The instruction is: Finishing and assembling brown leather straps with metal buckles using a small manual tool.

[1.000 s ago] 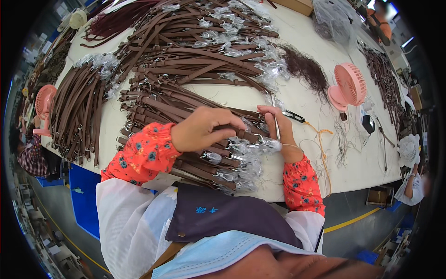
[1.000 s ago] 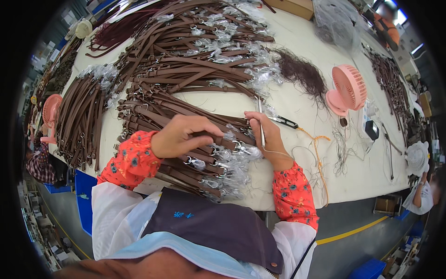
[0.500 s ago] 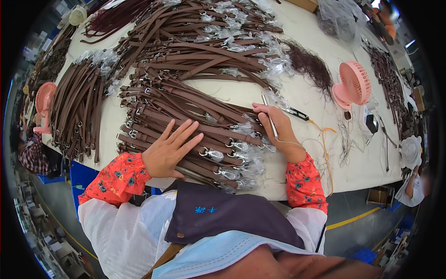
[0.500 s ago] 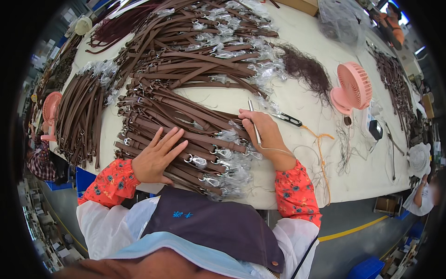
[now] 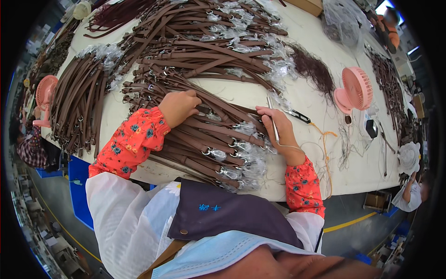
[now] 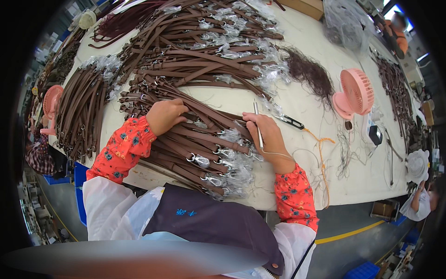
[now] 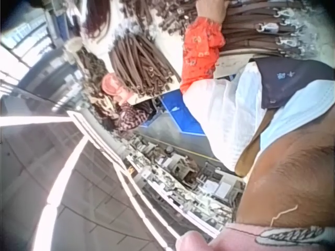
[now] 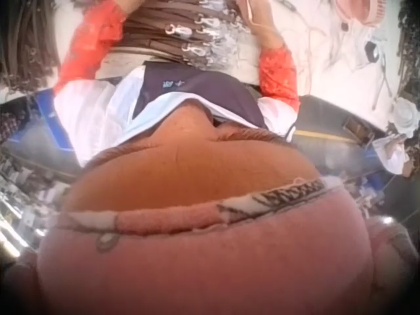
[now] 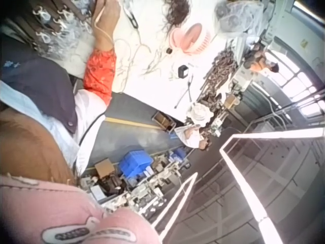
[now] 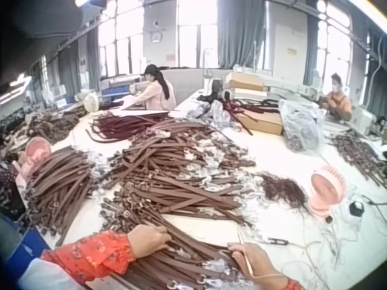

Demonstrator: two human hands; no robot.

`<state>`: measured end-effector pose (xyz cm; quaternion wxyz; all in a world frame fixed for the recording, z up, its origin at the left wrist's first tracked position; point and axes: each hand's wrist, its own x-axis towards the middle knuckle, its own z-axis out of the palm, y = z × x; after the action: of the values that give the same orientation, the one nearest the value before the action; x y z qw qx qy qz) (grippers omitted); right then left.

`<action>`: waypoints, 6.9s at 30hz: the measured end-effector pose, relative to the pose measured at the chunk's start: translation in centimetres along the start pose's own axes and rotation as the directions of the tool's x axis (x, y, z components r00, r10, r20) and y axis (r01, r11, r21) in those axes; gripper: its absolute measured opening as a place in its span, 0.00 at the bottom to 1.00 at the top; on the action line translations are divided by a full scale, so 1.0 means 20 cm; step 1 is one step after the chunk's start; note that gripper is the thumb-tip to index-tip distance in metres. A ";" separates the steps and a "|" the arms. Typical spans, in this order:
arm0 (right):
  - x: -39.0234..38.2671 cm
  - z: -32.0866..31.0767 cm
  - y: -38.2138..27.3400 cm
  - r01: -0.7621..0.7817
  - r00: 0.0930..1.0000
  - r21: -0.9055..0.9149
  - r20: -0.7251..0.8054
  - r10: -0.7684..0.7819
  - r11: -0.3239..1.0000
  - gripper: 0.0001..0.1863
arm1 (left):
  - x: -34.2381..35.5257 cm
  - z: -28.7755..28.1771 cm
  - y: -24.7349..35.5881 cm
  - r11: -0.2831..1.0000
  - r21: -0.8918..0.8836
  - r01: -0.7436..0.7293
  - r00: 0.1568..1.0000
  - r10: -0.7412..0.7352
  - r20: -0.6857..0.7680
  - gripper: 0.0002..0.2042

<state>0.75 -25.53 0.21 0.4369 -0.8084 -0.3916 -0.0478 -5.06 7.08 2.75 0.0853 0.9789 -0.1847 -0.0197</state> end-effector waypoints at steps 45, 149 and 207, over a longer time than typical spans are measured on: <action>0.00 0.00 -0.01 -0.019 0.999 0.013 -0.027 0.019 1.000 0.10 | -0.19 -0.17 0.34 0.941 -0.184 -0.284 0.901 0.328 0.285 0.66; -0.03 -0.14 0.09 -0.045 0.917 0.259 -0.372 0.143 0.965 0.11 | -0.10 -0.11 0.33 0.955 -0.006 -0.296 0.954 0.295 0.055 0.36; 0.34 -0.68 -0.41 0.176 0.907 -0.530 -0.240 -0.345 0.830 0.10 | -0.26 -0.10 -0.15 -0.591 -0.636 -0.497 0.692 -0.712 0.121 0.13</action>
<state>3.48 -28.99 16.85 0.2618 -0.8118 -0.3962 -0.3397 -8.66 12.04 4.31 0.9393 0.2513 0.1738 0.1564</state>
